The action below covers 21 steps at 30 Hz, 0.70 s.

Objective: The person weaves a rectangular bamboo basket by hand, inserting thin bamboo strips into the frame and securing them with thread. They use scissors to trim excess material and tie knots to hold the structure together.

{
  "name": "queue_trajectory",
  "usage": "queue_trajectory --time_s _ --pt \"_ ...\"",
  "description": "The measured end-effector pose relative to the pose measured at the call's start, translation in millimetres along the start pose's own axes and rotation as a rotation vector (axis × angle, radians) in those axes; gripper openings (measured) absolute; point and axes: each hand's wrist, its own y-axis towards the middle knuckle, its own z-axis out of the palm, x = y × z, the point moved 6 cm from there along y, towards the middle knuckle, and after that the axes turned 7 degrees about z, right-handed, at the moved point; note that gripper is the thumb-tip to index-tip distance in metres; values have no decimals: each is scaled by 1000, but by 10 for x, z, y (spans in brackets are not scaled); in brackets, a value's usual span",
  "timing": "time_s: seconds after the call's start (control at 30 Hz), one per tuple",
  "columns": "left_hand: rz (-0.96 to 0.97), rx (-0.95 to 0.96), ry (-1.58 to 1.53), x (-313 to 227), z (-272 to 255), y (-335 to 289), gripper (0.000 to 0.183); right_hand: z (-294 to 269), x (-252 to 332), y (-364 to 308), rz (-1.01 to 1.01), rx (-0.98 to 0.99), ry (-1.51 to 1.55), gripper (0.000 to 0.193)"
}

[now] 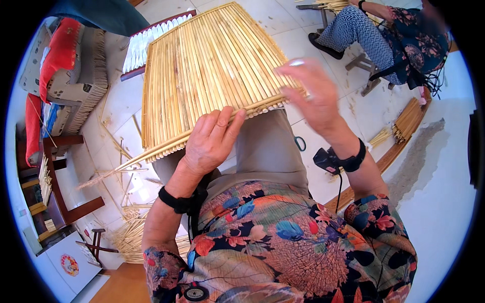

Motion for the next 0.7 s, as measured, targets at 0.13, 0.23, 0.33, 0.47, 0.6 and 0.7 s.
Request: queue_trajectory --time_s 0.13,0.23,0.33,0.47,0.6,0.7 --pt "5 -11 -7 17 -31 -22 48 -343 -509 -229 338 -318 394 19" --pt "-9 -10 2 20 -8 -41 48 -99 -997 -690 669 -272 573 22" --pt "2 -16 -21 6 -25 10 47 221 -958 -1019 714 -35 393 26" --pt "1 -5 13 14 1 -7 48 458 -616 -906 627 134 511 31" --pt "8 3 86 -13 55 -33 50 517 -629 -868 789 174 773 32" --pt "28 21 132 -20 66 -23 50 572 -640 -874 922 271 886 30"
